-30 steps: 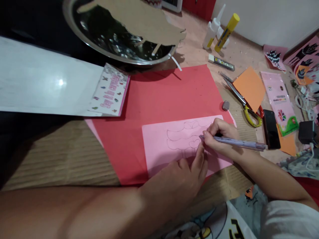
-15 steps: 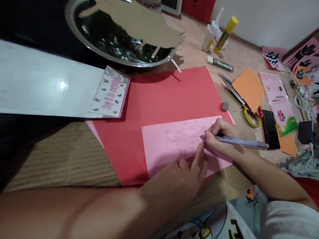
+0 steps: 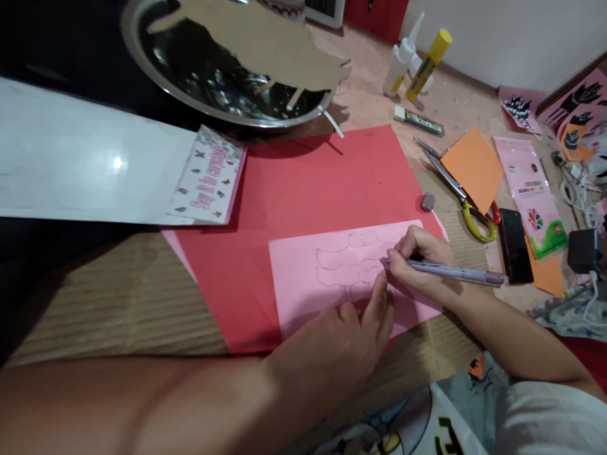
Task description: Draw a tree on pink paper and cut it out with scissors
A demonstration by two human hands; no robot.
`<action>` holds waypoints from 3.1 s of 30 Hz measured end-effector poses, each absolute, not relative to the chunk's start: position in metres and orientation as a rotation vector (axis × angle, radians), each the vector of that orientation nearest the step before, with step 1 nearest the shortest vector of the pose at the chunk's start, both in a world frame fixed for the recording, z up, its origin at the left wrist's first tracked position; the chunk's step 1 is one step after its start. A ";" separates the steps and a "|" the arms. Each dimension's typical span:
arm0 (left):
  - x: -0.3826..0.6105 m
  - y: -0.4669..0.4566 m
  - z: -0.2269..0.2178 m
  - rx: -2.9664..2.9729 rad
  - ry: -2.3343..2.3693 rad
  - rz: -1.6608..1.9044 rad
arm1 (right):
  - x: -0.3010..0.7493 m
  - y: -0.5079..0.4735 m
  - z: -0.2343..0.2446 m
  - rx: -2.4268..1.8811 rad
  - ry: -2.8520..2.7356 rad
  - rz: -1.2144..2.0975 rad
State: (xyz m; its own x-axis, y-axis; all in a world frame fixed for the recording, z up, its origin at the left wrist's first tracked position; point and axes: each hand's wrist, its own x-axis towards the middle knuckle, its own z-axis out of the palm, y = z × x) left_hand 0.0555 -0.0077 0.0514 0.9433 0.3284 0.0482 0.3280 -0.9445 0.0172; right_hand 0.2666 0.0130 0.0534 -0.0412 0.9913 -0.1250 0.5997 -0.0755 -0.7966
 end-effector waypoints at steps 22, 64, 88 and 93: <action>0.057 -0.014 0.042 3.045 0.527 0.011 | 0.265 0.014 0.051 -1.715 -1.671 0.900; 0.054 -0.008 0.050 3.062 0.492 0.014 | 0.263 0.010 0.051 -1.714 -1.496 0.802; 0.056 -0.012 0.046 3.019 0.516 0.013 | 0.266 0.015 0.054 -1.809 -1.676 0.791; 0.055 -0.011 0.045 3.068 0.521 0.051 | 0.264 0.015 0.054 -1.800 -1.644 0.764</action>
